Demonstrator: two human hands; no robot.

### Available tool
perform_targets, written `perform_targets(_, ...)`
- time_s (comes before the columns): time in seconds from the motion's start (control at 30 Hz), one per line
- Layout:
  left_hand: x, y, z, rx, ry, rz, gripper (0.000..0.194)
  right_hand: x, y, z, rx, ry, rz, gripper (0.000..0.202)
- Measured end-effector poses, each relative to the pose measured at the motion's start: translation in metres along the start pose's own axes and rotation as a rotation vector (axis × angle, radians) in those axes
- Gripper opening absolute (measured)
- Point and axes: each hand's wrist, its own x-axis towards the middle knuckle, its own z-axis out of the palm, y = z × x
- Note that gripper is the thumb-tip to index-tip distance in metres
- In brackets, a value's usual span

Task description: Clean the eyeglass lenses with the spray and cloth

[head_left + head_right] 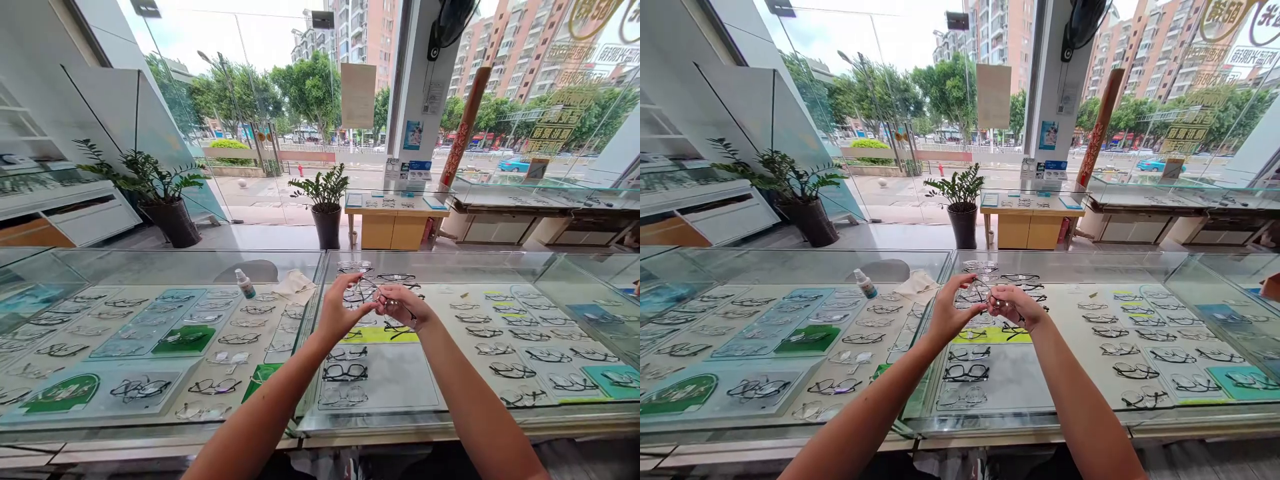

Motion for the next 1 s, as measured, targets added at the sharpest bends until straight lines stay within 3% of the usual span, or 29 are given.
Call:
perform_targets(0.27,0.001,0.001,-0.003,0.001,0.058,-0.040,0.060,-0.005,-0.007,0.003,-0.073,-0.010,-0.037,0.047)
perform_targets(0.4,0.025,0.012,-0.023,0.039,0.134,-0.027,0.059,0.002,-0.042,0.004,-0.171,0.070,-0.109,0.055)
perform_targets(0.5,0.061,0.034,-0.049,0.082,0.247,0.088,0.059,0.001,-0.091,0.015,-0.446,0.169,-0.281,0.057)
perform_targets(0.63,0.104,0.074,-0.076,0.134,0.547,0.258,0.065,-0.020,-0.140,0.050,-0.775,0.382,-0.719,0.041)
perform_targets(0.73,0.116,0.094,-0.075,0.119,0.692,0.301,0.066,-0.037,-0.142,0.081,-0.953,0.495,-0.939,0.050)
perform_targets(0.83,0.119,0.098,-0.064,0.112,0.751,0.317,0.069,-0.039,-0.129,0.101,-1.138,0.613,-1.017,0.076)
perform_targets(0.9,0.121,0.093,-0.058,0.114,0.771,0.326,0.071,-0.032,-0.124,0.103,-1.210,0.675,-1.038,0.083)
perform_targets(1.0,0.127,0.080,-0.051,0.122,0.768,0.307,0.074,-0.018,-0.123,0.097,-1.229,0.744,-1.042,0.079)
